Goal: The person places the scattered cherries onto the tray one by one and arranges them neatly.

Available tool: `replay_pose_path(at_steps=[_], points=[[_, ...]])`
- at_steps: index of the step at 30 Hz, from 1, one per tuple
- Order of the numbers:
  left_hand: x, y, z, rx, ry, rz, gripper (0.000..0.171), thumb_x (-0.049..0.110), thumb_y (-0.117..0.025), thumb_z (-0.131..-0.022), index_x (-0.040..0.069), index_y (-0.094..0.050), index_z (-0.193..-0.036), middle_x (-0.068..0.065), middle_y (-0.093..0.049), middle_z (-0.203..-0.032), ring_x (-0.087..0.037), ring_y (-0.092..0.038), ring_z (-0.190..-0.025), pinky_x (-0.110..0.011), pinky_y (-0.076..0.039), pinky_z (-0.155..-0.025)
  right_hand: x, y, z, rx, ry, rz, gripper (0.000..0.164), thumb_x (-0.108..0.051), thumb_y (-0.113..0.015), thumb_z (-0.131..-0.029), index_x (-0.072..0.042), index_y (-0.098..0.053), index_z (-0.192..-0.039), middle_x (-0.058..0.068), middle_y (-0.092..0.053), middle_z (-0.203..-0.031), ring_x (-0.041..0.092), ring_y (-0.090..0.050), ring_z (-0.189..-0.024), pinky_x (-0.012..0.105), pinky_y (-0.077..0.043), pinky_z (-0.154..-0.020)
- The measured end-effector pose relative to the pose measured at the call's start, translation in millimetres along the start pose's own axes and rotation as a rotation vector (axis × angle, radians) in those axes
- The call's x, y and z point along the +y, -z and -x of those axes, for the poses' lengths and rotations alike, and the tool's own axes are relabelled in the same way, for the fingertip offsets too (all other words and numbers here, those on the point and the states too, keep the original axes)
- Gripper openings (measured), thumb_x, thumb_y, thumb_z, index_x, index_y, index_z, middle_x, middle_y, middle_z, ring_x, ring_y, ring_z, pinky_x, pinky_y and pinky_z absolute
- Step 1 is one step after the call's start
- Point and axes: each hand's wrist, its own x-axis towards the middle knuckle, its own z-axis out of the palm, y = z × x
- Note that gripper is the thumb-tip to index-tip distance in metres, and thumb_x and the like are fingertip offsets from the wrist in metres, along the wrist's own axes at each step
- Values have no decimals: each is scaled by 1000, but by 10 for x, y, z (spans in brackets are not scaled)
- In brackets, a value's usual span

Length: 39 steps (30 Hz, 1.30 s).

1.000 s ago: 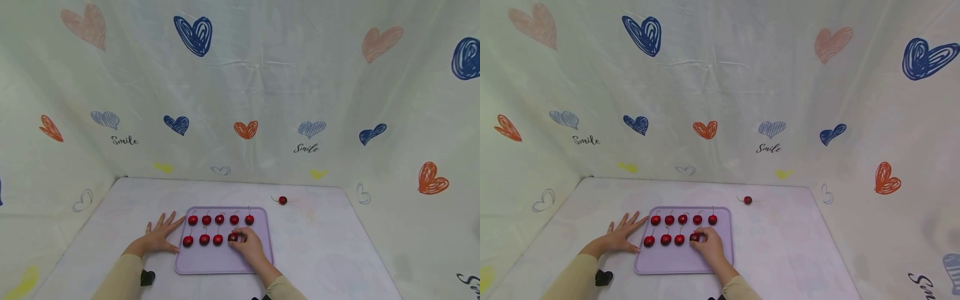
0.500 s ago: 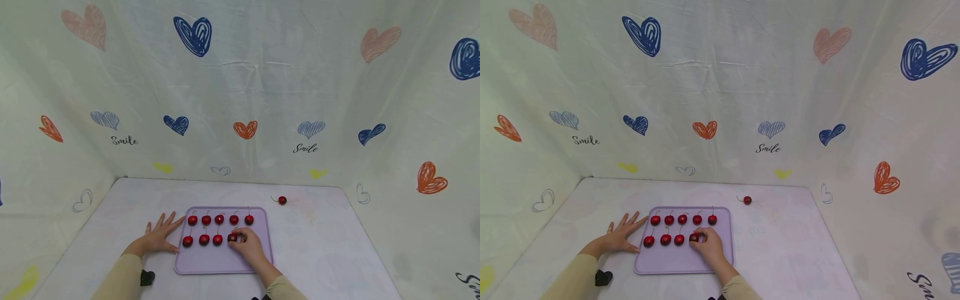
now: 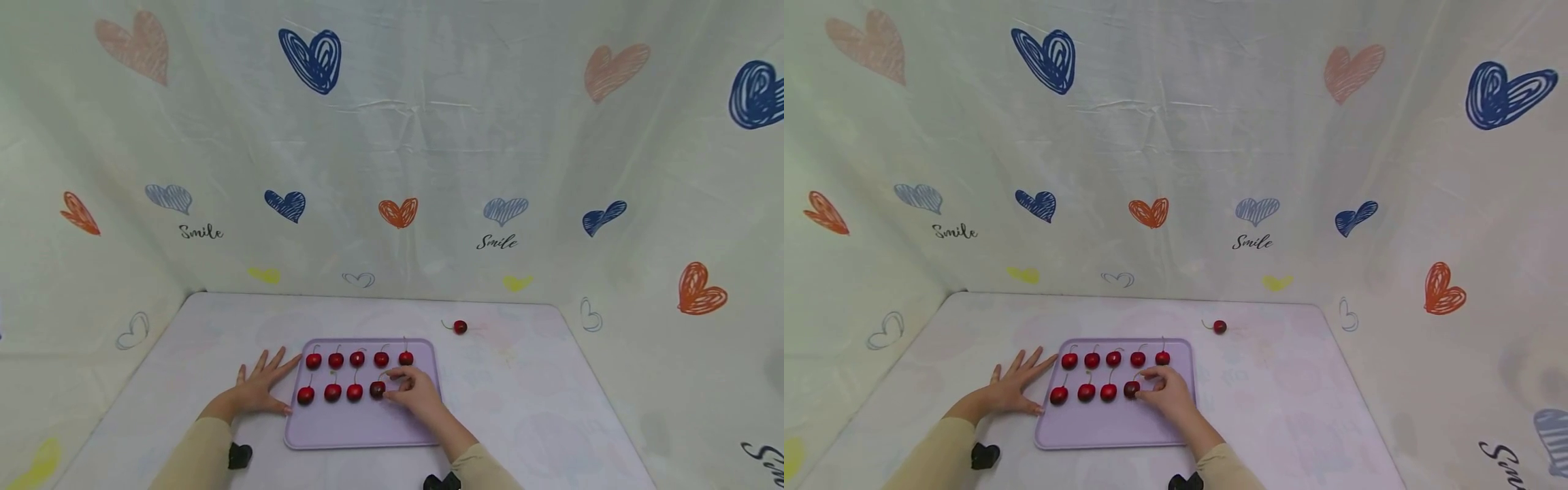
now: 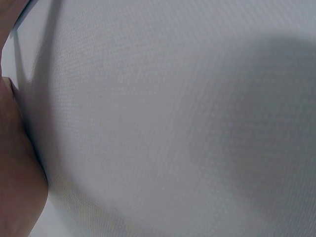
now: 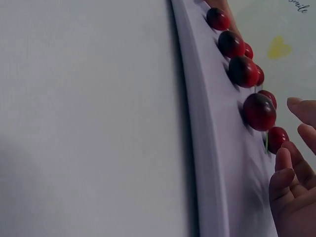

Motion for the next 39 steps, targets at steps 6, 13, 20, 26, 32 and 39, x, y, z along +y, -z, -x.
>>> replay_pose_path(at_steps=[6, 13, 20, 26, 32, 39], points=[[73, 58, 40, -3, -9, 34, 110, 60, -81, -63, 30, -28, -154, -27, -6, -158, -54, 10, -140, -74, 19, -98, -37, 276, -40, -4, -20, 13, 37, -8, -82, -76, -1, -69, -110, 9, -66, -93, 9, -51, -65, 21, -44, -54], [165, 116, 89, -29, 6, 44, 109, 54, -84, -64, 17, -30, -153, -27, -5, -158, -56, 11, -139, -75, 18, -97, -29, 546, -111, -19, -62, 73, 36, -9, -81, -78, -3, -69, -111, 7, -67, -93, 15, -56, -72, 26, -48, -57], [13, 18, 25, 0, -20, 20, 110, 64, -79, -64, 38, -23, -154, -25, -5, -159, -54, 10, -140, -75, 19, -97, -25, 855, -187, -69, -85, 69, 38, -2, -78, -79, 4, -66, -115, 16, -67, -103, 17, -60, -78, 26, -52, -65], [153, 95, 65, -31, 7, 21, 110, 55, -83, -65, 21, -28, -154, -26, -4, -159, -55, 10, -140, -75, 17, -98, 74, 1135, -280, -35, -123, 113, 39, -2, -77, -81, 4, -65, -117, 13, -67, -103, 18, -62, -81, 28, -53, -68], [209, 119, 85, -38, 21, 17, 109, 53, -84, -65, 16, -30, -153, -26, -5, -159, -55, 9, -140, -75, 16, -98, 217, 1338, -356, 87, -171, 149, 37, 0, -77, -80, 4, -66, -116, 13, -67, -104, 17, -60, -82, 26, -53, -69], [186, 112, 93, -35, 21, 24, 109, 55, -83, -65, 19, -29, -153, -26, -4, -159, -54, 11, -140, -74, 19, -98, 232, 1475, -443, 172, -212, 222, 39, -7, -79, -81, 0, -66, -117, 15, -62, -117, 25, -57, -94, 28, -50, -70]])
